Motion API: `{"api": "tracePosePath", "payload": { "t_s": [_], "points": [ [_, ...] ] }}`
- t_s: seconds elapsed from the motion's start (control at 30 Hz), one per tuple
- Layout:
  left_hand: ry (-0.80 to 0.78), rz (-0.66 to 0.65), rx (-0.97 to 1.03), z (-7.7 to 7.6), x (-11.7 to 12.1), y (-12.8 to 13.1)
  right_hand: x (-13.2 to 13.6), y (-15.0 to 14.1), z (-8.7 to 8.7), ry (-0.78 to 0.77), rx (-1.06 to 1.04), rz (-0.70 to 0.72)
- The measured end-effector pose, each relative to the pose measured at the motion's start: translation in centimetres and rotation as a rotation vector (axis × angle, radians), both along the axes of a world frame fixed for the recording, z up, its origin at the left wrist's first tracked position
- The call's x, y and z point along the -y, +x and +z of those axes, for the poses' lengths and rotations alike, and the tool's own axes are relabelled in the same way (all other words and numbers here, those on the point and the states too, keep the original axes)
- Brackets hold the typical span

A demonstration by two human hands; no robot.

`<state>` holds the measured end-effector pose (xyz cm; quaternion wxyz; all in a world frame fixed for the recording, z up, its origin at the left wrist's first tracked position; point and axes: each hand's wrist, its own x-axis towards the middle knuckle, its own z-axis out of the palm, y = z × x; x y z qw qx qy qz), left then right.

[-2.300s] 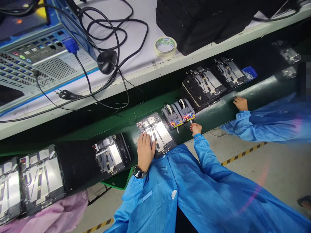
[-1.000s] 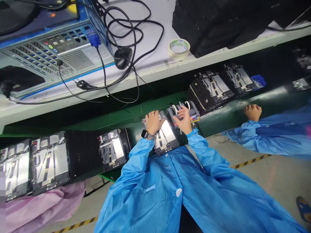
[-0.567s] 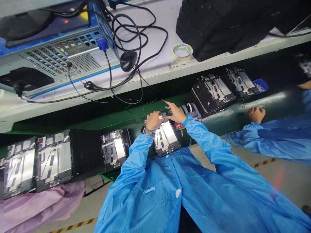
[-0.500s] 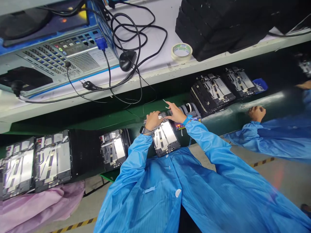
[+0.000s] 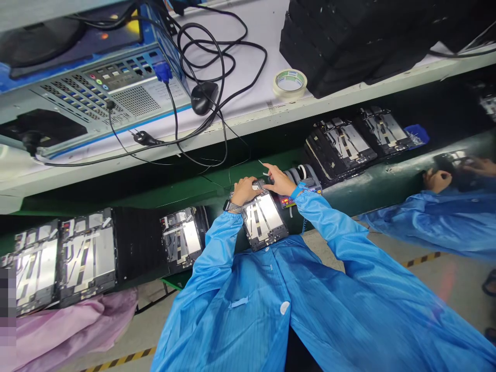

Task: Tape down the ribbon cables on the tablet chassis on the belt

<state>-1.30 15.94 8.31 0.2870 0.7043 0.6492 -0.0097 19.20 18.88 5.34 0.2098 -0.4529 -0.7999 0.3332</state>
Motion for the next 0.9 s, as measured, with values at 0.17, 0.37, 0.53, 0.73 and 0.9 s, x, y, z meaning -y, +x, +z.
{"api": "tracePosePath", "payload": {
  "t_s": [0.17, 0.37, 0.53, 0.73, 0.9],
  "points": [
    [-0.029, 0.001, 0.028, -0.1, -0.3, -0.2, 0.0, 0.1, 1.7, 0.101, 0.126, 0.086],
    [-0.069, 0.017, 0.055, -0.6, -0.8, -0.7, -0.6, -0.4, 3.1, 0.193, 0.282, 0.171],
    [-0.081, 0.017, 0.055, -0.9, -0.9, -0.9, -1.5, -0.9, 3.7, 0.216, 0.347, 0.213],
    [-0.064, 0.029, 0.080, -0.8, -0.7, -0.8, -1.3, -1.1, 3.3, 0.224, 0.352, 0.235],
    [-0.093, 0.068, 0.116, -1.1, -1.1, -0.7, -0.8, -0.7, 2.5, 0.214, 0.308, 0.215]
  ]
}}
